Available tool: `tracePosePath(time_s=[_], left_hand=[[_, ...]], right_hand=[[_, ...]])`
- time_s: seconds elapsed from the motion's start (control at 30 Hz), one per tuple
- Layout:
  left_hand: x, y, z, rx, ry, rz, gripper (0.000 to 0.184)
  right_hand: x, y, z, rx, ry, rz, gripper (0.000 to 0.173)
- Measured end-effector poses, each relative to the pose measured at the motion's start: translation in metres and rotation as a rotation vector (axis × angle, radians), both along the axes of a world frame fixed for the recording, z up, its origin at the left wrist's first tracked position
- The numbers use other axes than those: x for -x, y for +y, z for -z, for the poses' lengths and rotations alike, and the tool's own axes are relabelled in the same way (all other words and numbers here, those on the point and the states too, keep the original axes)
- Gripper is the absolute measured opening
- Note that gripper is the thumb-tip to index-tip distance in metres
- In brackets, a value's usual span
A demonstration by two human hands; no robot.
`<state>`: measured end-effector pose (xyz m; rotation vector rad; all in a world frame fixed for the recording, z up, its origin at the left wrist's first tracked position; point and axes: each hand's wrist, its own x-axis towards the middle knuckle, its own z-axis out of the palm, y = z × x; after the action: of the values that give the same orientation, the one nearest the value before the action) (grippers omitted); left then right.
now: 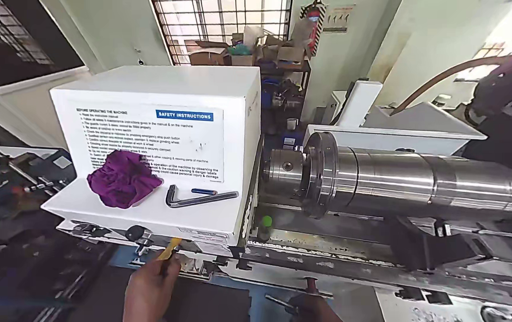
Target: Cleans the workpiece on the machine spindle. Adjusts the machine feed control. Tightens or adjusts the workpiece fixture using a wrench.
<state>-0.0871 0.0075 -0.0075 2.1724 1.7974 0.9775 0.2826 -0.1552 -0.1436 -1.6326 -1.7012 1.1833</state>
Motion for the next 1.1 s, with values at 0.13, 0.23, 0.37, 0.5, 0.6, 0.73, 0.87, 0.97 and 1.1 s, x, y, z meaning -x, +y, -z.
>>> tracePosePath(time_s=[0.13,0.23,0.37,0.5,0.6,0.73,0.87,0.97,1.1], left_hand=[[0.005,0.005,0.004,-0.021,-0.041,0.057,0.033],[0.006,0.008,0.007,0.033,-0.207,0.118,0.032],[0.005,0.006,0.009,0.144,-0.455,0.167,0.021],[0.003,0.009,0.013,0.098,-0.461,0.172,0.02],[0.005,0.011,0.016,0.061,-0.411,0.172,0.024],[0.002,0.013,0.014,-0.029,-0.272,0.114,0.03],[0.001,0.012,0.013,-0.061,-0.175,0.083,0.034],[0.0,0.01,0.011,-0.058,-0.147,0.061,0.035],[-0.006,0.007,0.009,-0.069,-0.132,0.004,0.033]], right_hand=[[0.02,-0.014,0.003,0.032,-0.002,0.076,0.028],[0.035,-0.025,0.007,0.059,0.009,0.139,0.03],[0.055,-0.044,0.009,0.034,0.027,0.219,0.03],[0.065,-0.057,0.007,0.058,0.029,0.235,0.031],[0.065,-0.06,0.012,0.059,0.021,0.187,0.031],[0.064,-0.056,0.014,0.108,-0.011,0.167,0.031],[0.062,-0.049,0.003,0.077,-0.033,0.162,0.03],[0.06,-0.045,-0.005,0.076,-0.04,0.143,0.03],[0.054,-0.04,-0.011,0.081,-0.024,0.103,0.031]])
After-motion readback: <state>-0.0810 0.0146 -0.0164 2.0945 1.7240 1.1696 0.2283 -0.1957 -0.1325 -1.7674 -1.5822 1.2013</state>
